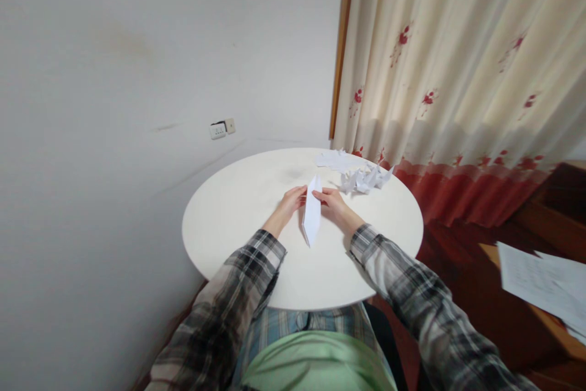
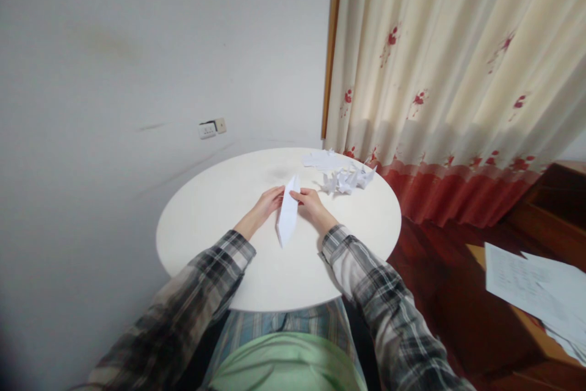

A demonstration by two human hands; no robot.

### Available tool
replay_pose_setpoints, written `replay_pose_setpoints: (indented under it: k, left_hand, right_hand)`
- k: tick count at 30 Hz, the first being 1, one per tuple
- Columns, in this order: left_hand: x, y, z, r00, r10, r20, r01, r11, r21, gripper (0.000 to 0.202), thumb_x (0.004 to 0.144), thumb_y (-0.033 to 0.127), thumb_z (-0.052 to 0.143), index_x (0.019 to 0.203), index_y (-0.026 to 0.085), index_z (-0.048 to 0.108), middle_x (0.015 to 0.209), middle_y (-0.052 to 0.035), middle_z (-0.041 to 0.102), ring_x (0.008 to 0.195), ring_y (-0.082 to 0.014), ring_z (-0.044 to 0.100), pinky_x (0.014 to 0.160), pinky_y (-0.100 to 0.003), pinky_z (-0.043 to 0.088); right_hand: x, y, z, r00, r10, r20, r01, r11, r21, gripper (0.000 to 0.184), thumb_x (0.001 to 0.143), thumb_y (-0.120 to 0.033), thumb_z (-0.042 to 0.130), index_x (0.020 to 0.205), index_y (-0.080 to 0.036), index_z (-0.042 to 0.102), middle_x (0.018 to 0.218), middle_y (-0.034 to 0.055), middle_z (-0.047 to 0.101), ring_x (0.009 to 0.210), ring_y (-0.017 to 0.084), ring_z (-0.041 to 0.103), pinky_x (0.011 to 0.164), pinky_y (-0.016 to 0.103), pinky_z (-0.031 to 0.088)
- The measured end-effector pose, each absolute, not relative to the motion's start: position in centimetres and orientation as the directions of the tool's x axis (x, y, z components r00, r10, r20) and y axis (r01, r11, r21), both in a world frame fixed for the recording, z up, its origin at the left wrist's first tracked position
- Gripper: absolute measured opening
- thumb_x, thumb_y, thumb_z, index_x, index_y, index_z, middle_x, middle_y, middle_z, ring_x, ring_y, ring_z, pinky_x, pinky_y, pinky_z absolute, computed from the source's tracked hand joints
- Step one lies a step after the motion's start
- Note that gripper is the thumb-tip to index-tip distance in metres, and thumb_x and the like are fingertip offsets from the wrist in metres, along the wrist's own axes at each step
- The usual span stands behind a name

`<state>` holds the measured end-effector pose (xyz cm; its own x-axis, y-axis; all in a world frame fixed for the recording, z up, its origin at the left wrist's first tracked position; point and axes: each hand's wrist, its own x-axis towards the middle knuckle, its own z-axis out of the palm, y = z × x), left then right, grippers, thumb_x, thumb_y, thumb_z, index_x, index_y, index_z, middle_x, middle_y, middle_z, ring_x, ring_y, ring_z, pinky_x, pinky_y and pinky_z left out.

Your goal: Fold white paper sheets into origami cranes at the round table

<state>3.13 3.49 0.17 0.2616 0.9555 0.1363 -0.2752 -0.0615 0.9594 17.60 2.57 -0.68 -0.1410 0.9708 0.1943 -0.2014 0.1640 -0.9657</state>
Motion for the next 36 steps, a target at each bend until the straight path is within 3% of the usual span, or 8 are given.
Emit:
replay_pose_setpoints:
  k: [5,17,36]
  left_hand:
    - [3.2,3.8,-0.1,0.267,0.949,0.166,-0.336,-0.07,0.939,0.021,0.058,0.026,0.067,0.072,0.012,0.064,0.072,-0.0045,0.064,0.066,-0.0121,0.055,0.065,-0.024,0.042]
    - [3.6,3.4,0.4,0.212,0.966,0.15,-0.415,-0.05,0.908,0.014,0.053,0.018,0.066,0.065,0.012,0.063,0.064,-0.0009,0.06,0.06,-0.0094,0.05,0.06,-0.021,0.041]
    - [3.9,3.6,0.3,0.103,0.992,0.079,-0.351,-0.038,0.936,0.013,0.053,0.025,0.059,0.056,0.015,0.051,0.05,0.0048,0.047,0.05,-0.008,0.042,0.048,-0.021,0.034]
  right_hand:
    - [17.3,1.7,-0.1,-0.224,0.961,0.162,-0.237,0.108,-0.966,0.027,0.056,-0.035,0.073,0.068,-0.013,0.063,0.062,0.0007,0.062,0.057,0.01,0.053,0.062,0.024,0.04]
    - [17.3,1.7,-0.8,-0.41,0.909,0.075,-0.214,-0.016,-0.977,0.026,0.054,-0.031,0.075,0.065,-0.011,0.064,0.055,-0.0012,0.06,0.048,0.007,0.048,0.051,0.02,0.034]
    - [17.3,1.0,-0.2,-0.498,0.867,0.026,-0.168,-0.067,-0.983,0.026,0.052,-0.03,0.076,0.064,-0.011,0.063,0.056,-0.0008,0.061,0.049,0.008,0.051,0.052,0.02,0.035]
